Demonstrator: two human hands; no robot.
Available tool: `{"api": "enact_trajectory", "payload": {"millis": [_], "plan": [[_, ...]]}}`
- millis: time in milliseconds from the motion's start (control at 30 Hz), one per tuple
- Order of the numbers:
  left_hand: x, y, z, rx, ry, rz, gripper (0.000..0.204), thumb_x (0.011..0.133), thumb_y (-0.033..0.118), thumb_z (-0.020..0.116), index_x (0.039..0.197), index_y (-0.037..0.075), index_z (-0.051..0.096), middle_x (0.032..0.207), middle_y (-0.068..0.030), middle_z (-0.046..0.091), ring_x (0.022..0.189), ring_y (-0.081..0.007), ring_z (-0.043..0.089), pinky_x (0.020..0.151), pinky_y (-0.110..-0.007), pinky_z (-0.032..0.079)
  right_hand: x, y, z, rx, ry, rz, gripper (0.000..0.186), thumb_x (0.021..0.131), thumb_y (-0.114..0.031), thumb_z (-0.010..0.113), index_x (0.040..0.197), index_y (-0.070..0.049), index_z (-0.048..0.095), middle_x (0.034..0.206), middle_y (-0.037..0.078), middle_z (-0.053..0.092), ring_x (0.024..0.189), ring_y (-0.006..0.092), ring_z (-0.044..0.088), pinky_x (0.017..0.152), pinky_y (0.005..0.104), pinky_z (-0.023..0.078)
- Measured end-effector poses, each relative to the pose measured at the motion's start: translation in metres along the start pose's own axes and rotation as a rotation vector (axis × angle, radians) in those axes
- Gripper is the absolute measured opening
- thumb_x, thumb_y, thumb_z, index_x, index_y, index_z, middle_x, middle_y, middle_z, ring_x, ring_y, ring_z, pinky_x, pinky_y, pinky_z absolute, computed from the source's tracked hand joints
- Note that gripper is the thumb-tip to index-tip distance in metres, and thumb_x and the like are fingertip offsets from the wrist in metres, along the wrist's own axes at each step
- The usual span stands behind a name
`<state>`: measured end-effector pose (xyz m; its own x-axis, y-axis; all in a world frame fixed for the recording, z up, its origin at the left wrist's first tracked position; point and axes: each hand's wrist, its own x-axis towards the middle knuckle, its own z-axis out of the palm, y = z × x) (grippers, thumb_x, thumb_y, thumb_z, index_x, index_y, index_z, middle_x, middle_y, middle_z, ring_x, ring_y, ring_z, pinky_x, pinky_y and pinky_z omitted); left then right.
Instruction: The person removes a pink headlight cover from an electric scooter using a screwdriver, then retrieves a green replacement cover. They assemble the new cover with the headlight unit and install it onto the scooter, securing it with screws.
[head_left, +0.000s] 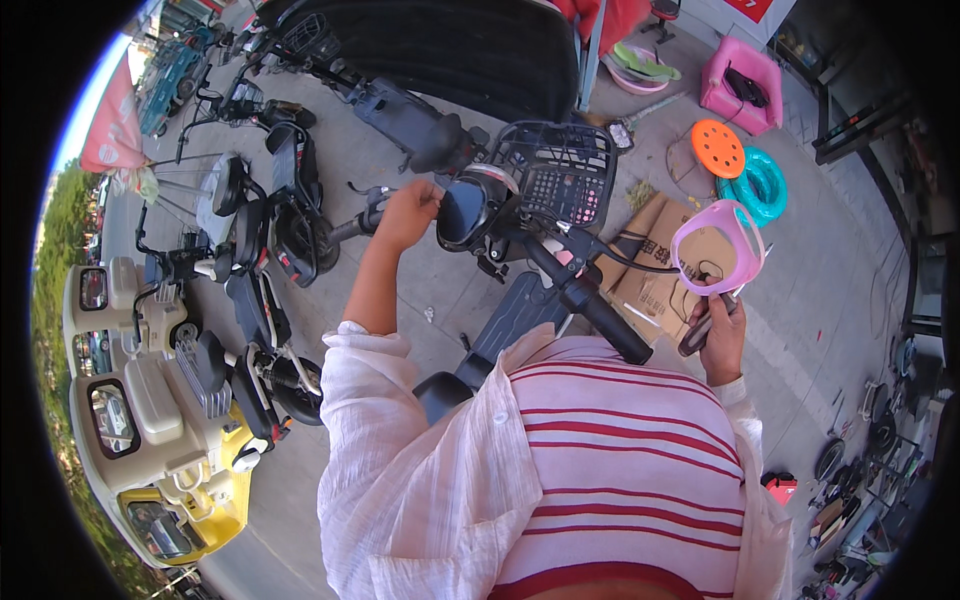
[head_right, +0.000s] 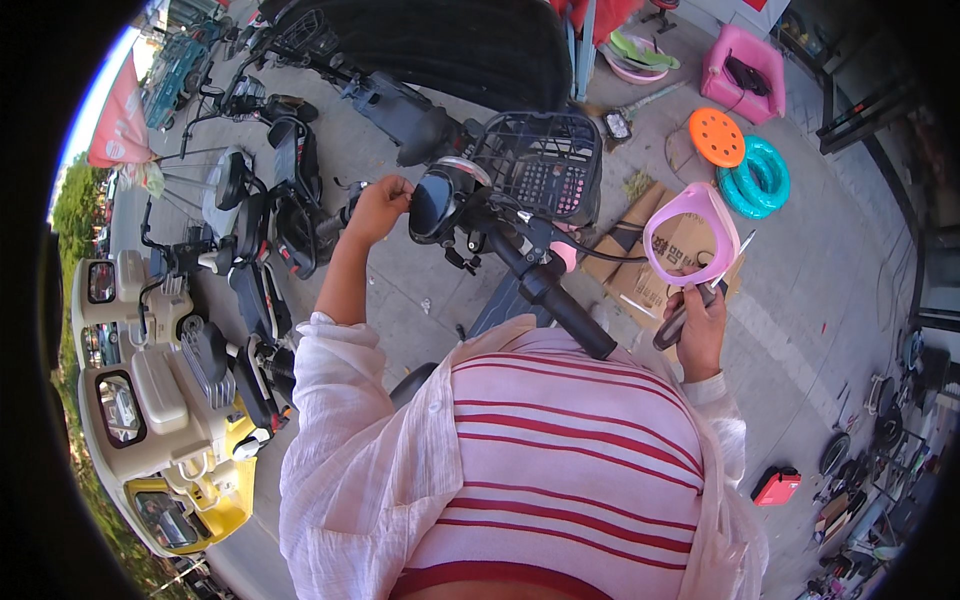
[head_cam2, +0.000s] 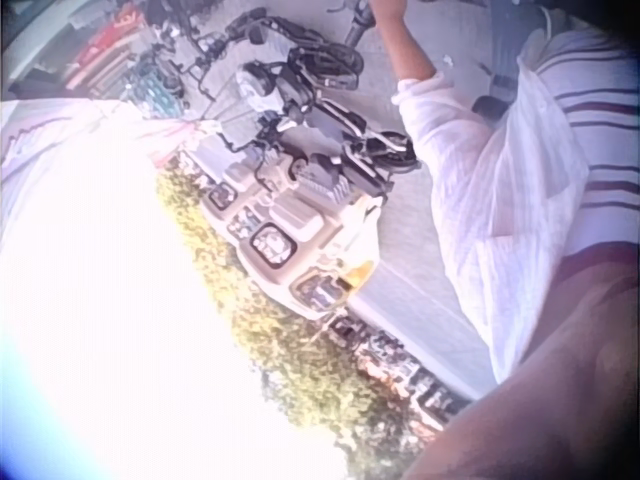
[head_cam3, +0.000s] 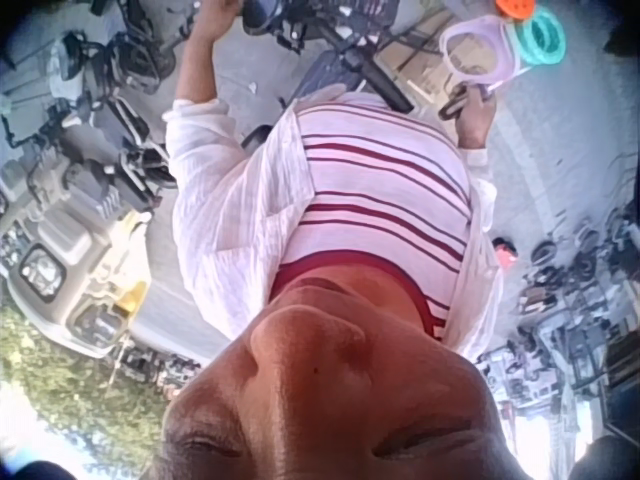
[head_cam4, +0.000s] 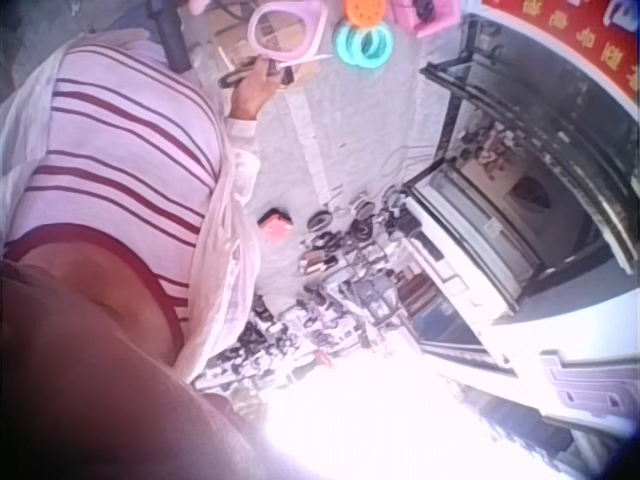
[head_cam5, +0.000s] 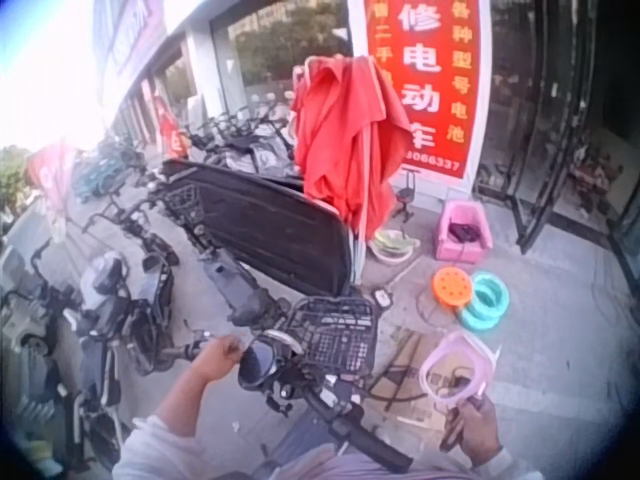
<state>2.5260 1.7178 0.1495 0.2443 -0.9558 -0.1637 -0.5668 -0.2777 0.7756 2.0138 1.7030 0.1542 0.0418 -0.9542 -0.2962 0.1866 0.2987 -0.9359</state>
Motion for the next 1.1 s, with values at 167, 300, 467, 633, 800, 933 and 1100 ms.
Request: {"api": "enact_trajectory", "payload": {"millis": [167, 300, 467, 633, 800, 933, 1100], "plan": [[-0.022, -0.016, 0.006, 0.042, 0.145, 0.026, 0.011, 0.081, 0.003, 0.063, 0.091, -0.002, 0.064, 0.077, -0.0072, 0.066, 0.073, -0.0150, 0.062, 0.067, -0.030, 0.049, 0.000, 0.001, -0.001, 0.007, -0.039, 0.000, 0.020, 0.097, -0.013, 0.053, 0.114, -0.003, 0.055, 0.075, 0.007, 0.059, 0.060, 0.0138, 0.056, 0.055, 0.0263, 0.047], [-0.061, -0.020, 0.001, -0.050, 0.121, -0.151, 0.013, 0.080, 0.006, 0.065, 0.091, -0.001, 0.066, 0.076, -0.0093, 0.069, 0.071, -0.0169, 0.065, 0.065, -0.030, 0.050, -0.002, -0.001, 0.003, -0.011, -0.056, -0.005, 0.020, 0.097, -0.013, 0.053, 0.114, -0.003, 0.056, 0.075, 0.007, 0.059, 0.060, 0.0138, 0.056, 0.054, 0.0259, 0.047], [-0.098, 0.005, 0.021, -0.014, 0.342, 0.091, 0.014, 0.081, 0.005, 0.064, 0.094, 0.000, 0.068, 0.080, -0.0096, 0.068, 0.077, -0.0201, 0.067, 0.066, -0.032, 0.052, -0.007, 0.001, 0.009, -0.045, -0.050, 0.015, 0.021, 0.097, -0.014, 0.053, 0.115, -0.003, 0.056, 0.074, 0.006, 0.059, 0.059, 0.0137, 0.056, 0.053, 0.0258, 0.047], [-0.108, 0.020, 0.048, 0.174, 0.323, 0.276, 0.017, 0.079, 0.000, 0.061, 0.094, 0.002, 0.068, 0.093, -0.0120, 0.067, 0.080, -0.0257, 0.066, 0.070, -0.035, 0.052, -0.016, 0.001, 0.018, -0.064, -0.006, 0.042, 0.019, 0.097, -0.015, 0.055, 0.112, -0.003, 0.057, 0.072, 0.005, 0.060, 0.058, 0.0133, 0.057, 0.052, 0.0264, 0.047], [-0.143, -0.011, 0.106, -0.019, 0.279, 0.251, 0.019, 0.080, 0.001, 0.062, 0.099, 0.001, 0.065, 0.108, -0.0164, 0.062, 0.103, -0.0333, 0.058, 0.087, -0.039, 0.048, -0.028, -0.018, 0.015, 0.053, -0.007, 0.103, 0.020, 0.097, -0.015, 0.055, 0.111, -0.002, 0.059, 0.073, 0.004, 0.061, 0.060, 0.0115, 0.057, 0.056, 0.0267, 0.050], [-0.178, -0.058, 0.173, 0.046, -0.014, 0.029, 0.031, 0.083, 0.010, 0.066, 0.113, 0.003, 0.061, 0.116, -0.0158, 0.059, 0.110, -0.0330, 0.055, 0.089, -0.041, 0.047, -0.048, -0.027, -0.011, 0.198, 0.002, 0.139, 0.023, 0.097, -0.016, 0.055, 0.114, -0.001, 0.059, 0.075, 0.004, 0.060, 0.063, 0.0112, 0.058, 0.055, 0.0267, 0.049], [-0.218, -0.009, 0.235, 0.015, -0.337, 0.049, 0.036, 0.086, 0.020, 0.066, 0.118, 0.005, 0.061, 0.111, -0.0183, 0.061, 0.102, -0.0330, 0.060, 0.086, -0.039, 0.050, -0.080, -0.045, -0.069, 0.390, -0.026, 0.163, 0.025, 0.095, -0.019, 0.054, 0.113, -0.003, 0.061, 0.070, 0.005, 0.058, 0.057, 0.0128, 0.053, 0.054, 0.0261, 0.047]]}}
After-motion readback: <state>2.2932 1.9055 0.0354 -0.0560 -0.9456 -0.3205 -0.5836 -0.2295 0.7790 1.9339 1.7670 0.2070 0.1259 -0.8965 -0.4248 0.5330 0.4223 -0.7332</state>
